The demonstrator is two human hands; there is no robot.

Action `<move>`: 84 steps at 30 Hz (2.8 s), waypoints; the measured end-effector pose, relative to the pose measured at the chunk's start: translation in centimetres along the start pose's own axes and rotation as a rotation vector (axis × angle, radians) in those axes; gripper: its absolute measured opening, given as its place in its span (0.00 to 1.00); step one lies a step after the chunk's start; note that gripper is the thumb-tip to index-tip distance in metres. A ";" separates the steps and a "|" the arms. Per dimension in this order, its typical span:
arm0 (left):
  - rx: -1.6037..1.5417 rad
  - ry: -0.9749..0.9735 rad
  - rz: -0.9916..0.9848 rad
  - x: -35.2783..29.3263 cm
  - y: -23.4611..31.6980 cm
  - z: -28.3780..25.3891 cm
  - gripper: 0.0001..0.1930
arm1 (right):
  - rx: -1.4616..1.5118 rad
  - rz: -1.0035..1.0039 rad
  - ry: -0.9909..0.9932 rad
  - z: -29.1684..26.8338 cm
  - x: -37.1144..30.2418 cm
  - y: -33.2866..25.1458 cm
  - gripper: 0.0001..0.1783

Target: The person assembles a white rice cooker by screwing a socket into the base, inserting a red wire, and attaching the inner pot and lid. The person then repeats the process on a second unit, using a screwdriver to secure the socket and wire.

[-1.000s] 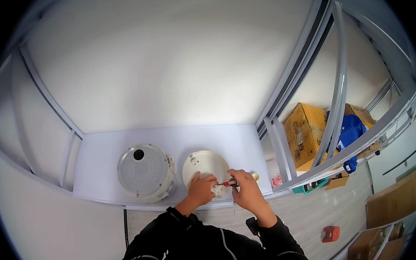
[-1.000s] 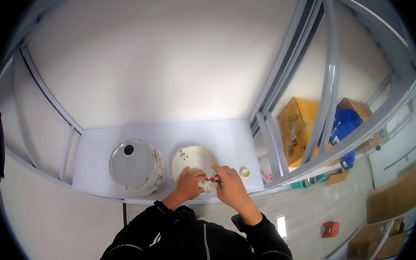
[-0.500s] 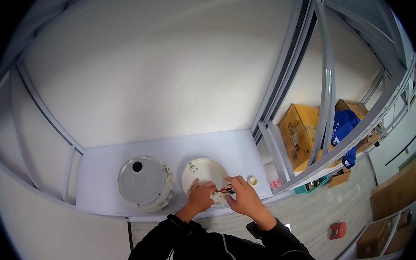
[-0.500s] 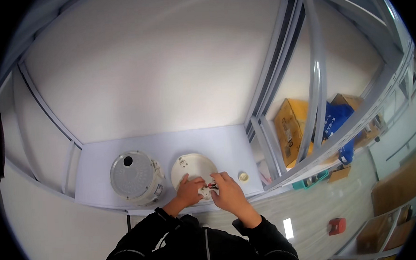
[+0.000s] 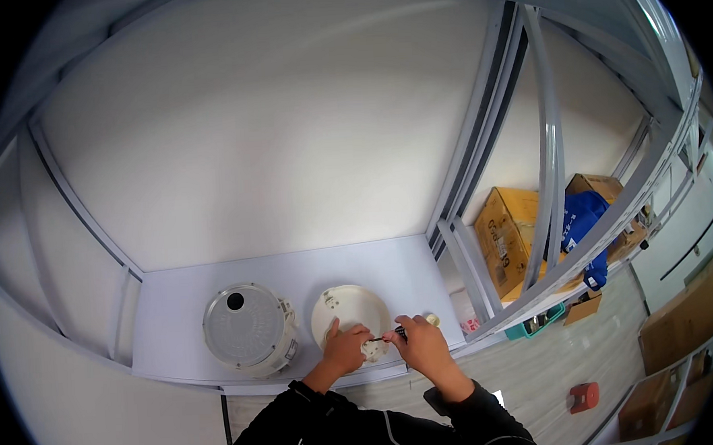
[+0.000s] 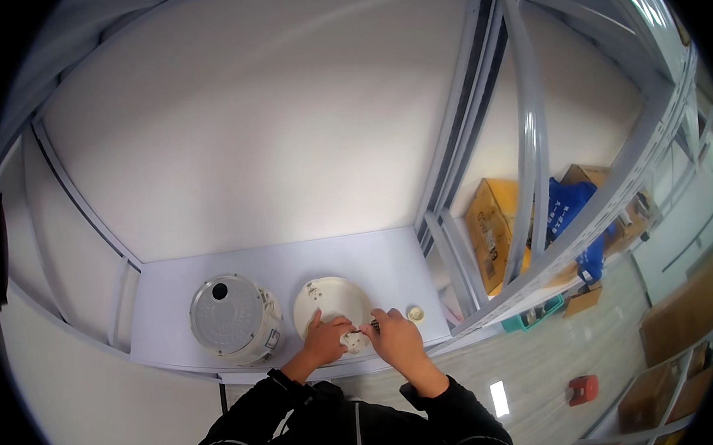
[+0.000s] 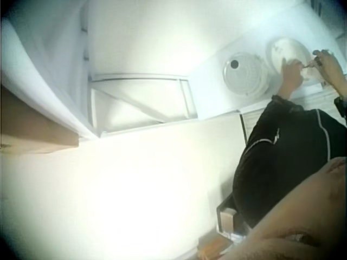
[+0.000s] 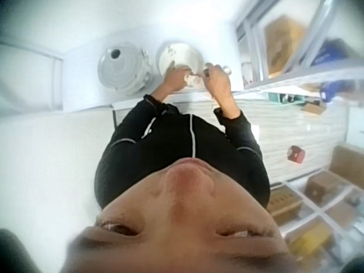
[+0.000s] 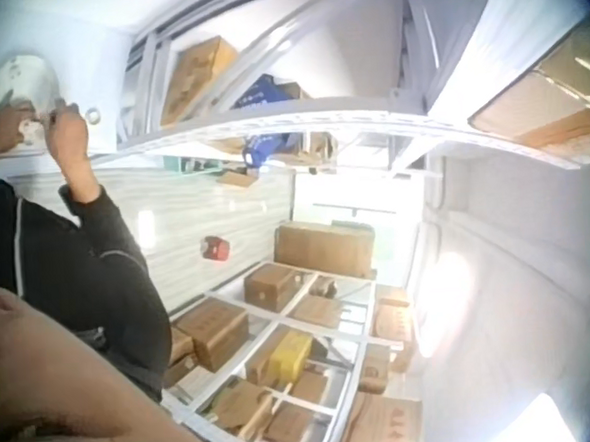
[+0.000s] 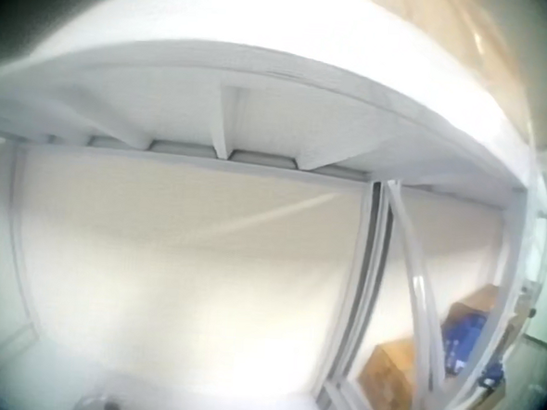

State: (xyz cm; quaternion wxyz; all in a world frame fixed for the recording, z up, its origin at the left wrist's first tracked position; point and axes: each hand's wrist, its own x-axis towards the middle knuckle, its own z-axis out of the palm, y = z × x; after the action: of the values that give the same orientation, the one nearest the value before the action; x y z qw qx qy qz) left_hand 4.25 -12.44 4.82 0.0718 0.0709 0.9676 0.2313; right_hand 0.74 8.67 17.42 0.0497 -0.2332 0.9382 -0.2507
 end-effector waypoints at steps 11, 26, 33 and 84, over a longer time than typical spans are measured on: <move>-0.050 0.075 -0.009 0.6 0.3 0.2 0.14 | 0.243 -0.383 0.184 0.9 0.2 0.9 0.31; 0.188 0.368 0.110 2.2 0.0 2.4 0.05 | 0.302 -0.345 0.257 0.8 0.8 1.5 0.32; 0.234 0.411 0.137 1.8 -0.3 1.9 0.06 | 0.400 -0.290 0.341 -0.1 0.9 1.8 0.31; -0.064 0.457 0.042 -0.9 -1.0 2.8 0.10 | 0.347 -0.425 0.213 1.8 0.5 2.4 0.29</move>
State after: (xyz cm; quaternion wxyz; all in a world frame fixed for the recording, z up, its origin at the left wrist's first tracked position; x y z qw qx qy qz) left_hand 5.46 -12.28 1.96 -0.1516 0.0347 0.9493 0.2733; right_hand -0.31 9.48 14.66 -0.0634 -0.3847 0.8115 -0.4353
